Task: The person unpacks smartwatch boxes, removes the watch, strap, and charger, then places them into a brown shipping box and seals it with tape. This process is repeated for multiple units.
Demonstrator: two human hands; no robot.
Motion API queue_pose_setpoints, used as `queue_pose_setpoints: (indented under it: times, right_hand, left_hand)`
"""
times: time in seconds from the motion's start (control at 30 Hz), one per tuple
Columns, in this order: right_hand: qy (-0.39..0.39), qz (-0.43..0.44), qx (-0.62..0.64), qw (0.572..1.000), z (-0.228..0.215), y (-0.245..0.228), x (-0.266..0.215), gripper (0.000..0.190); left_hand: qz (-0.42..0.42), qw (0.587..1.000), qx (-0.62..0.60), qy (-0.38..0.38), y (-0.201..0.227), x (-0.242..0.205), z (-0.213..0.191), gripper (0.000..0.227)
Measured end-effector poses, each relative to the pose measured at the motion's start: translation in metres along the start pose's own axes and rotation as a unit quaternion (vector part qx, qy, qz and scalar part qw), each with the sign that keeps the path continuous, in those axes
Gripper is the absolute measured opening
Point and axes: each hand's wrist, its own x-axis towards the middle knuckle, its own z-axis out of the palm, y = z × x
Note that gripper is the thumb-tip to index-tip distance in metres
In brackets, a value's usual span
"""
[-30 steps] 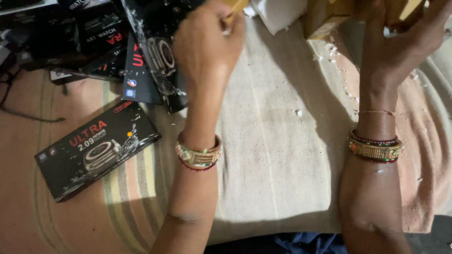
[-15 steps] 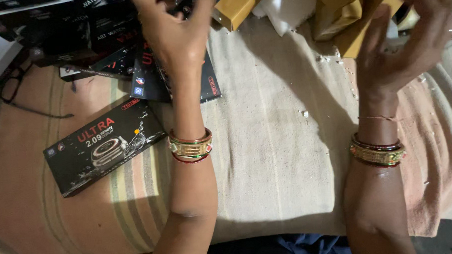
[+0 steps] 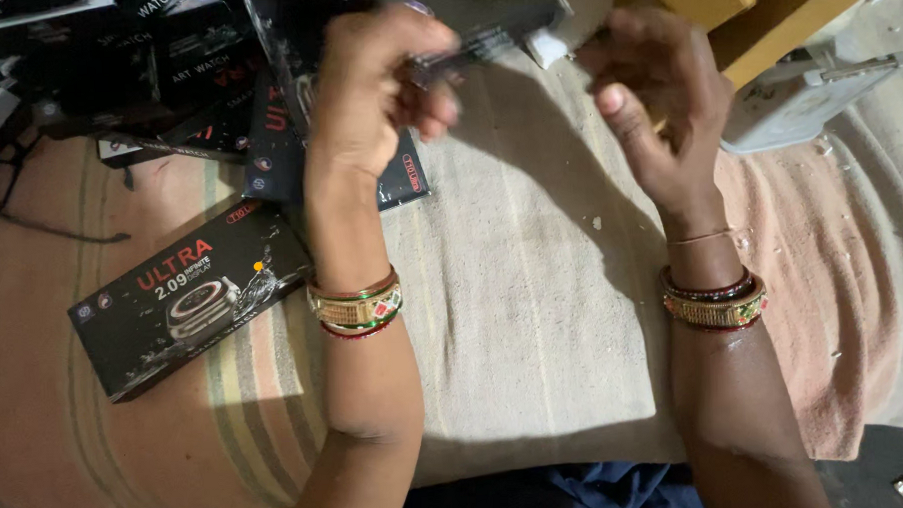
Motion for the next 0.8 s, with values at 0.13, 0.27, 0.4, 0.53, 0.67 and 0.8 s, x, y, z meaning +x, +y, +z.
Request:
queue_pose_setpoints:
  times: [0.13, 0.27, 0.4, 0.53, 0.67, 0.8]
  right_hand:
    - [-0.092, -0.001, 0.119, 0.989, -0.001, 0.011, 0.003, 0.084]
    - [-0.140, 0.059, 0.044, 0.987, 0.000, 0.020, -0.001, 0.102]
    - [-0.178, 0.122, -0.001, 0.976, 0.001, 0.021, -0.001, 0.108]
    - [-0.221, 0.112, -0.100, 0.964, -0.011, 0.013, 0.006, 0.097]
    - [-0.219, 0.107, -0.124, 0.962, -0.021, 0.003, 0.009, 0.095]
    - [-0.229, 0.064, -0.237, 0.942, -0.016, 0.000, 0.004, 0.103]
  left_hand:
    - [-0.151, 0.954, 0.176, -0.187, 0.002, 0.002, 0.033, 0.035]
    - [-0.189, 0.901, 0.285, -0.267, -0.020, 0.006, 0.055, 0.050]
    - [-0.124, 0.865, 0.364, -0.322, -0.044, 0.007, 0.056, 0.066]
    - [-0.117, 0.860, 0.425, -0.256, -0.040, 0.012, 0.028, 0.095]
    - [0.116, 0.968, 0.204, -0.085, -0.027, 0.012, 0.018, 0.107]
    - [0.292, 0.922, 0.249, -0.052, -0.018, 0.010, 0.032, 0.106]
